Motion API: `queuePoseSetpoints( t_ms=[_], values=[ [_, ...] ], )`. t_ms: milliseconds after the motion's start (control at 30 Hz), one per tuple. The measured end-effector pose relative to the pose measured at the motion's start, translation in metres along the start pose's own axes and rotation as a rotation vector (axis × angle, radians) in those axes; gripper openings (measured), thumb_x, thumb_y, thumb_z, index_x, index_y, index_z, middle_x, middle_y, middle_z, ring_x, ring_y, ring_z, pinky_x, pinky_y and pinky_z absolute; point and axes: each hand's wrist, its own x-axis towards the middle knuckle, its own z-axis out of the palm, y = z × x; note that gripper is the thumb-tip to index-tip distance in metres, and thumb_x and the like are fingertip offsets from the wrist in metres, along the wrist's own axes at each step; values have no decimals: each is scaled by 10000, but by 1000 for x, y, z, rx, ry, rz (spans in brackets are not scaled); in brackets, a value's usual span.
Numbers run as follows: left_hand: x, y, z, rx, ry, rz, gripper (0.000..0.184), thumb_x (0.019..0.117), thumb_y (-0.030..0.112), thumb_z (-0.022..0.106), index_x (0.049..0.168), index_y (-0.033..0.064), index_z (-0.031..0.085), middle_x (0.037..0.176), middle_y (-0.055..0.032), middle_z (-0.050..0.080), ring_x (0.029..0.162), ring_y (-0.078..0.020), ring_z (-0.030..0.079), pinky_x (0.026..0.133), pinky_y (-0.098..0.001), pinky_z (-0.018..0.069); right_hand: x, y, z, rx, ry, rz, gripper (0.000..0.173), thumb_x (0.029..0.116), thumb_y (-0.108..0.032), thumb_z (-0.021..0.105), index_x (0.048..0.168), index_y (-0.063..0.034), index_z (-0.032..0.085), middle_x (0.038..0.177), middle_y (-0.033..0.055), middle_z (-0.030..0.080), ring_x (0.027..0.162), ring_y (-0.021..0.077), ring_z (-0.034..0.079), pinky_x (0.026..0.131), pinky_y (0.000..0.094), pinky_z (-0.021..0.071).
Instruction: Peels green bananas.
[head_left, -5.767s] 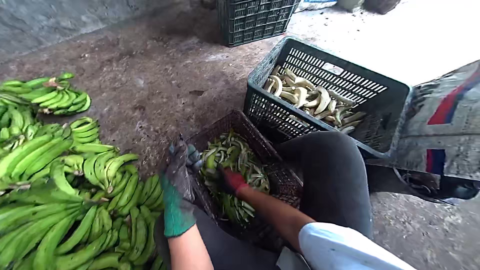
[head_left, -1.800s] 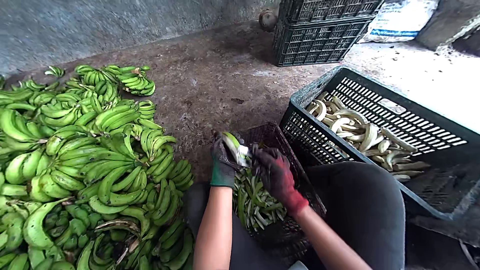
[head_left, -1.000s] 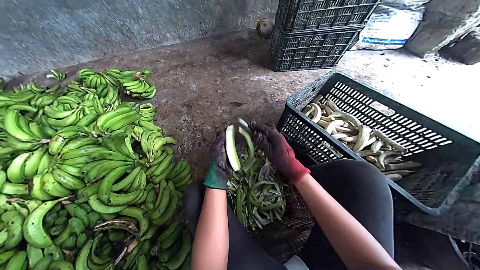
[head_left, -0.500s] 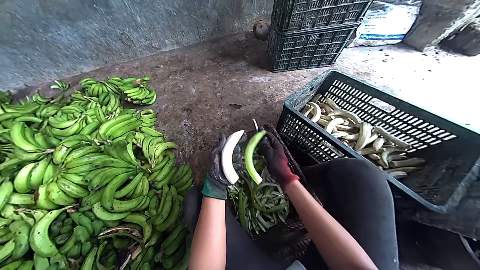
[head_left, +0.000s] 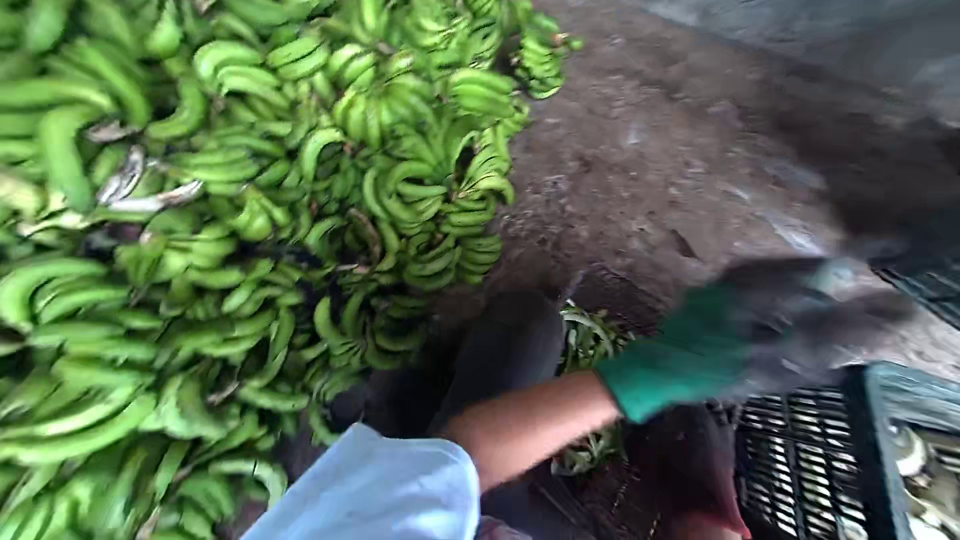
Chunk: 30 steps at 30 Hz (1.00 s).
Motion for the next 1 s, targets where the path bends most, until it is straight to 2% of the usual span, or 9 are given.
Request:
queuePoseSetpoints(
  t_ms=[67,133,200,300,367,600,867,933,1000],
  values=[
    [-31,-14,-99,166,236,10,425,892,-13,696,1305,-6,599,1033,-140,698,833,-166,654,705,-305,558,3,18,5,35,-89,16,380,1092,-278,430,1430,-104,420,867,-34,594,643,57,592,594,289,564],
    [-51,-50,-197,619,398,-56,536,947,201,710,1419,7,545,1274,-161,657,1114,-194,656,950,-332,557,2,21,15,22,-133,32,362,1094,-280,442,1418,-118,431,846,-45,602,644,53,605,598,278,566],
    [-81,-48,-270,947,372,-479,651,996,416,631,1530,91,450,1482,-155,537,1347,-264,537,1145,-463,422,1,23,25,-7,-167,19,341,1082,-300,468,1372,-121,468,815,-48,606,635,55,603,587,273,557],
    [-131,-44,-330,1113,130,-1070,719,990,398,640,1600,185,324,1546,-174,454,1383,-383,478,1109,-616,389,-1,19,30,-36,-218,-10,281,1062,-266,495,1307,-128,499,798,-70,620,620,41,609,567,250,562],
    [-181,-94,-358,1218,130,-1117,785,923,376,725,1587,190,349,1492,-195,500,1301,-428,532,1023,-657,444,-2,15,32,-52,-202,-11,250,1069,-257,487,1283,-131,512,809,-69,630,622,46,617,562,247,564],
    [-211,-150,-375,1142,396,-1252,464,988,353,621,1375,96,601,1325,-216,626,1231,-422,587,1018,-648,448,-3,20,30,-196,-118,21,376,1067,-279,486,1389,-85,490,903,-13,648,623,59,612,571,256,560],
    [-177,-29,-365,1084,537,-764,507,1037,445,546,1429,123,553,1349,-207,613,1194,-416,608,999,-654,465,1,16,24,43,-218,-49,346,1034,-237,502,1367,-147,517,873,-72,672,665,55,647,594,272,590],
    [-155,1,-355,991,645,-697,501,1022,511,539,1399,184,574,1095,-161,686,837,-305,662,739,-555,551,-7,10,33,144,-307,-74,412,990,-134,521,1402,-115,518,919,-40,701,699,80,676,591,278,603],
    [-126,24,-329,799,739,-634,535,962,614,577,1346,243,596,870,-86,626,572,-180,516,515,-403,481,-18,-5,47,229,-406,-120,504,944,-127,615,1431,-62,508,993,16,729,742,114,699,609,289,613]
  ],
)
